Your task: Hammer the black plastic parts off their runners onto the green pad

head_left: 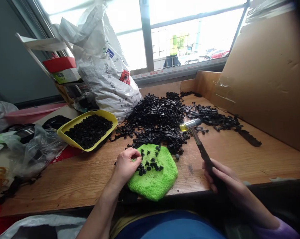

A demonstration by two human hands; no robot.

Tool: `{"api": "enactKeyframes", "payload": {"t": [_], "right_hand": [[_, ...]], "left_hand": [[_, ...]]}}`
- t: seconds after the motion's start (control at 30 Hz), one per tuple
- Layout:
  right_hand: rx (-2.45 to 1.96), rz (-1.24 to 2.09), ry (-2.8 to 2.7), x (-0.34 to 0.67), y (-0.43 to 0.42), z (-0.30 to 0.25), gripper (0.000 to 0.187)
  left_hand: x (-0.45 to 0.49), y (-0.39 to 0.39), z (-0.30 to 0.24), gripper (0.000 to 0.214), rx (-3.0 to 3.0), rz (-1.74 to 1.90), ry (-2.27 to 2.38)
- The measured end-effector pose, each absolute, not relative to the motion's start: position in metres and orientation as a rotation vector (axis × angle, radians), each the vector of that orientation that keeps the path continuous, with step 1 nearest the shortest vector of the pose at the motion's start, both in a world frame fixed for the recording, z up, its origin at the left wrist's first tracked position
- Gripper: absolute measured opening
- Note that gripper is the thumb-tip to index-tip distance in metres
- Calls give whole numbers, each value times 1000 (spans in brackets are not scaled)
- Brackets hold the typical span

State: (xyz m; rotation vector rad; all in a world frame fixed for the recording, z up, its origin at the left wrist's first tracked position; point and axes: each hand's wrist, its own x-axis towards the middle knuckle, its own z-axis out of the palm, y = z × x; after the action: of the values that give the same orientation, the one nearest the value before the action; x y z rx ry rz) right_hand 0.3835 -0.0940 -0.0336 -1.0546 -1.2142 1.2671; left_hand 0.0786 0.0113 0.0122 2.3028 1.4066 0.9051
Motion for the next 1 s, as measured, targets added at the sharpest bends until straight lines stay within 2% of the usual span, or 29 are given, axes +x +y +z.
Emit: {"api": "enactKeyframes", "payload": {"t": [0.13,0.2,0.33,0.53,0.87,1.0], "right_hand": [[-1061,1241,-1228,384,-95,-33,20],[-1064,1234,-1233,385,-95,-35,22],[-1066,1227,-1224,386,-96,-37,25],[-1050,1258,-1222,386,-94,-38,23],[-1032,1288,-1205,384,-94,-33,24],[-1031,1272,-1216,384,-94,-34,24]], "left_hand": [[71,8,18,11,2348,772,1221],[66,4,14,13,2301,816,1184],[58,-6,-1,18,2102,1019,1368],[59,-21,-6,11,2280,903,1308],[51,-12,-24,21,1943,1080,1478],[57,-16,-18,18,2044,1186,1465]]}}
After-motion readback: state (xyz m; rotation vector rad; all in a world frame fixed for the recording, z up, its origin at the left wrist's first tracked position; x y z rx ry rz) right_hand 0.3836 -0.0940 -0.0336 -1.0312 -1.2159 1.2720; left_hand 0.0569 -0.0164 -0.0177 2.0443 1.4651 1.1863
